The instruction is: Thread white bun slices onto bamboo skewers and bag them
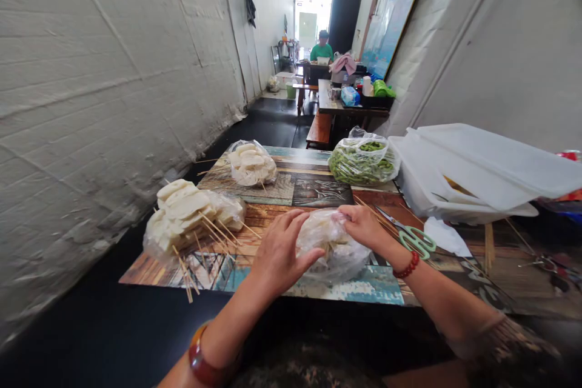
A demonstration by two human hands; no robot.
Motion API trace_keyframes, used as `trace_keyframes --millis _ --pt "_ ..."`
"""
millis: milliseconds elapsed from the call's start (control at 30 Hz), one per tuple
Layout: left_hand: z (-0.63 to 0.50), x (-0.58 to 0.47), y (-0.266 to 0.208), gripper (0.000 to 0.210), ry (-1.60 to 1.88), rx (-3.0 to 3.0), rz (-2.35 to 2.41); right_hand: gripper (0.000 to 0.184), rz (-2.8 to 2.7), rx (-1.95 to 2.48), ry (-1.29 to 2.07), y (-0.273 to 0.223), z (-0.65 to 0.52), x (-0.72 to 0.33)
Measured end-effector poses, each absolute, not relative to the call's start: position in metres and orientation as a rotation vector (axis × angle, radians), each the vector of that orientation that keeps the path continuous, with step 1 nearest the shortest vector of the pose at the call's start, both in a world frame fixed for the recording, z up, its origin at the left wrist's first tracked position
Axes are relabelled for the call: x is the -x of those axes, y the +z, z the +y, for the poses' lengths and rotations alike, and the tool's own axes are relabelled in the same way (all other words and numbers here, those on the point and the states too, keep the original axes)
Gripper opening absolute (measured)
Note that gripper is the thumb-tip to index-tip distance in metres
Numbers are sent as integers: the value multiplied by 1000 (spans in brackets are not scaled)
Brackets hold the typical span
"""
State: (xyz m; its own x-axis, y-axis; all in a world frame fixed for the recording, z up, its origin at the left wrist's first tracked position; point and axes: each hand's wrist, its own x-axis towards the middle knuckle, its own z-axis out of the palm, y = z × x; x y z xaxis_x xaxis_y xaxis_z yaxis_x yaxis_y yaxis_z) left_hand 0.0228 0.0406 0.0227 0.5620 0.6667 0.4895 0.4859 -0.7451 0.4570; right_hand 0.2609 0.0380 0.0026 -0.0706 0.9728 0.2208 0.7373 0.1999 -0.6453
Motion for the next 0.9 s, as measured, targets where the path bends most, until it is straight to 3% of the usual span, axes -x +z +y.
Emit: trace_keyframes --millis 100,267,400,533,633,767,900 --pt "60 -47 11 68 887 -2471 1006 33 -1726 1501 588 13 49 -258" --pt "87 -60 -7 30 1112 -2241 854 34 -1562 1396 668 32 52 -251" --pt "97 -51 -5 29 1275 -2179 868 29 -1587 1337 448 39 46 -256" --pt "105 -39 -9 27 1020 -2315 1000 34 -1787 1441 379 25 45 -264" --pt "112 -33 -11 26 1054 -2259 1073 33 -1807 1473 424 16 50 -269" --pt "114 -31 2 18 1282 -1955 1068 37 -1898 1494 427 26 56 -276" --pt "112 -32 18 18 1180 -1373 977 47 -2108 1450 242 39 59 -281"
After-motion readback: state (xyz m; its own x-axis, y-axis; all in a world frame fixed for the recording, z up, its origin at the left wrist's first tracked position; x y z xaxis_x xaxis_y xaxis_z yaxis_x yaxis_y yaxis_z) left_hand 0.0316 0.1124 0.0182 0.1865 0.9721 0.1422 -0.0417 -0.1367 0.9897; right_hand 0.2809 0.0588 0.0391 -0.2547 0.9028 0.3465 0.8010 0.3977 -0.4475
